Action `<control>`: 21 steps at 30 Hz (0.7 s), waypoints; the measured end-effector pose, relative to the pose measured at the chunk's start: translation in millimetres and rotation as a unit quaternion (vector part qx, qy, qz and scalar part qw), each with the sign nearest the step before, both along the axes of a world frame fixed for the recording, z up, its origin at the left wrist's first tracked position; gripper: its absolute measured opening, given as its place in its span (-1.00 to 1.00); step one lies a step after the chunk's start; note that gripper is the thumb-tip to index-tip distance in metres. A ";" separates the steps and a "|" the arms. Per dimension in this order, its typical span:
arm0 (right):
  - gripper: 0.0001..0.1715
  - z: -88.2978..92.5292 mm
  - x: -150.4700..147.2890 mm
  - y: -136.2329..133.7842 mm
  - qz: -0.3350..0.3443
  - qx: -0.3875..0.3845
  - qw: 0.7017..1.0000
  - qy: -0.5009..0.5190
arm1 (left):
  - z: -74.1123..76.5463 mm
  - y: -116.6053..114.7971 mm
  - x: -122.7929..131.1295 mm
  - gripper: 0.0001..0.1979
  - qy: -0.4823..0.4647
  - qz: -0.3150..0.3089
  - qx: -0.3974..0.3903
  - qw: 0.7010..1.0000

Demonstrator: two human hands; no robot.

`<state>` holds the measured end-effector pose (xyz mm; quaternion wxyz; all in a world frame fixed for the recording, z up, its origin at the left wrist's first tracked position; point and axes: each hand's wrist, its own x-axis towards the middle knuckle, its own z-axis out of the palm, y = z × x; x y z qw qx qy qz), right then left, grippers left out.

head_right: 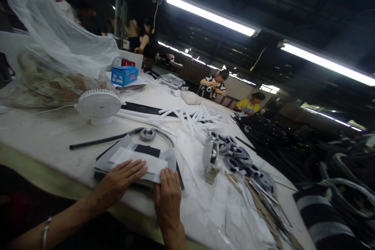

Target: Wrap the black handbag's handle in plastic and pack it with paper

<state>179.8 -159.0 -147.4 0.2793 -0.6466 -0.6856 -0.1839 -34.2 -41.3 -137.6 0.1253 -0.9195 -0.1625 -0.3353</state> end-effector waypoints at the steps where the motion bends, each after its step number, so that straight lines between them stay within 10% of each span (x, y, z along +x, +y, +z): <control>1: -0.49 -0.8 -0.7 0.1 -0.002 0.003 1.000 0.001 | 0.0 -0.3 0.2 -0.38 0.002 0.000 -0.001 1.000; 21: -0.47 -9.9 -8.6 -9.3 -0.014 0.021 1.000 0.005 | 1.6 -6.2 -5.4 -0.38 -0.018 -0.016 -0.012 1.000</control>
